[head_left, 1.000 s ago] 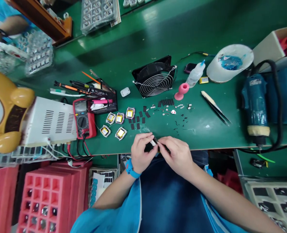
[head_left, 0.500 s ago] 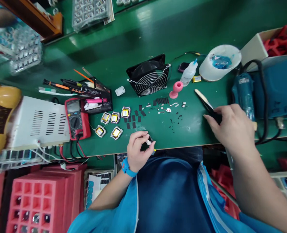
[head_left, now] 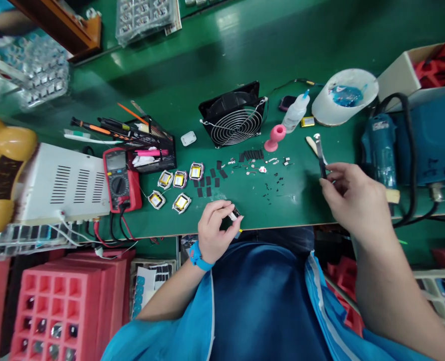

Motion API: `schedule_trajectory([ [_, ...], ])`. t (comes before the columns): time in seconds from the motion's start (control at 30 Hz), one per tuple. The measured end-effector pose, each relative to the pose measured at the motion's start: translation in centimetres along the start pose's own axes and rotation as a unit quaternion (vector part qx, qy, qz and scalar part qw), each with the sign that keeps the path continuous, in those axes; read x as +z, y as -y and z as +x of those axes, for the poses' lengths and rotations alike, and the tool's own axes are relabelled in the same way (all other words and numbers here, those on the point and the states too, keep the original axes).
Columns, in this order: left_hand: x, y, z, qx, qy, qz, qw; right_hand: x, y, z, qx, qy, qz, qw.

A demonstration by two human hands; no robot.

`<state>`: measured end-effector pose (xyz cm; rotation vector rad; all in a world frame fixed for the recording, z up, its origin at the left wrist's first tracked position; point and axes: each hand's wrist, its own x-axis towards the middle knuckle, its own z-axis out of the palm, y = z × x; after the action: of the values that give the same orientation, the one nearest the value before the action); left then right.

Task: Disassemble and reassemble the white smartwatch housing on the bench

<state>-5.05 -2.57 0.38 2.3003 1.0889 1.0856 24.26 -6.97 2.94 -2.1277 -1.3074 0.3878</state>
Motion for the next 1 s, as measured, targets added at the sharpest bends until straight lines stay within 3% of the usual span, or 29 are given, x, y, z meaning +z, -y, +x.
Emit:
schedule_trajectory([
  [0.13,0.0,-0.1,0.2,-0.008,0.000,-0.004,1.000,0.8,2.9,-3.4,-0.011,0.015,0.251,0.968],
  [0.27,-0.1,0.0,0.2,-0.006,0.007,0.005,1.000,2.7,6.3,-7.0,-0.109,0.031,0.361,0.926],
  [0.4,-0.2,0.1,0.1,-0.004,0.010,0.003,1.000,4.7,7.9,-8.8,-0.209,-0.010,0.344,0.916],
  [0.7,-0.4,0.4,-0.2,0.007,0.011,-0.017,1.000,7.7,8.1,-9.1,-0.253,-0.023,0.335,0.907],
  [1.0,-0.4,0.4,-0.1,0.003,0.013,-0.008,1.000,7.8,8.5,-8.9,-0.284,-0.031,0.261,0.922],
])
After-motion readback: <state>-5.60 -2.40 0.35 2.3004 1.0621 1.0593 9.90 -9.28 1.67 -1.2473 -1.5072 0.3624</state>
